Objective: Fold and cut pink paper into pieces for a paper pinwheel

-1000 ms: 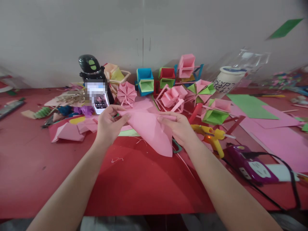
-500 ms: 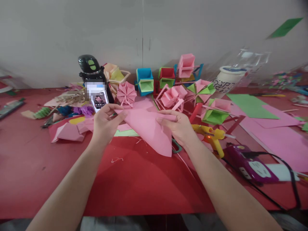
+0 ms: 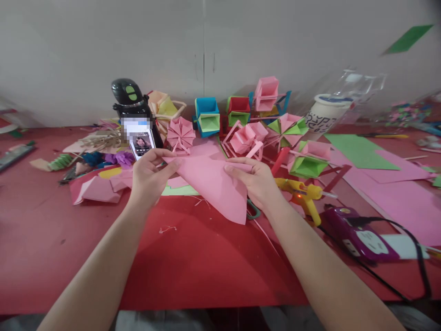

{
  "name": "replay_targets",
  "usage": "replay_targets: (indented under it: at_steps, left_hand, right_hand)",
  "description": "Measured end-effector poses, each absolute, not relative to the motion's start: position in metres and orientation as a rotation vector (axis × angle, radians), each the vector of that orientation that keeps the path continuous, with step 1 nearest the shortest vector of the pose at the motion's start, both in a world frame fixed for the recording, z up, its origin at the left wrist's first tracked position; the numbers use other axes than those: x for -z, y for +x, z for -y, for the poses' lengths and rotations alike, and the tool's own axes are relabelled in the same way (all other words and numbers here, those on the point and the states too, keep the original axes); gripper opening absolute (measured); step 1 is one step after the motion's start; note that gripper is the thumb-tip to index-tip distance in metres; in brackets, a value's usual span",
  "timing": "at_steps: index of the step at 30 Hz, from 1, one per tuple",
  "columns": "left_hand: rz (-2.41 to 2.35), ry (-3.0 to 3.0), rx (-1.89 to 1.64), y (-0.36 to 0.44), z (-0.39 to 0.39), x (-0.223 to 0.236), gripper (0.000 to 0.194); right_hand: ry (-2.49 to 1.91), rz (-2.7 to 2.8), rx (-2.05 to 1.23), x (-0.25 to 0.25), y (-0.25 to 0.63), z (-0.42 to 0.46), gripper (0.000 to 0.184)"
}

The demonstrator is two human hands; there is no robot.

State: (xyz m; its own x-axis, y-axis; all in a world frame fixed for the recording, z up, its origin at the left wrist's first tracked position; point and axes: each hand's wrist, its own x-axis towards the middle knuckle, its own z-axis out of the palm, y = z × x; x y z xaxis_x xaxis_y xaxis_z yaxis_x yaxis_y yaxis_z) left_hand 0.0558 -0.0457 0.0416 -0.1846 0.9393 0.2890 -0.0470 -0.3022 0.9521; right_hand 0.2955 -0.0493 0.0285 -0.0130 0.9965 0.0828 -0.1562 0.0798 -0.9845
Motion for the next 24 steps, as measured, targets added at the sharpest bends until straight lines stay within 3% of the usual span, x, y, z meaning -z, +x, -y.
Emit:
replay_targets:
  at_steps: [24]
  left_hand:
    - [-1.061,1.271,-1.59,0.0474,0.0451,-0.0452,0.024]
  right_hand:
    - [-1.035,1.107,-1.141,-0.0291,0.2973,0.0468,0.021]
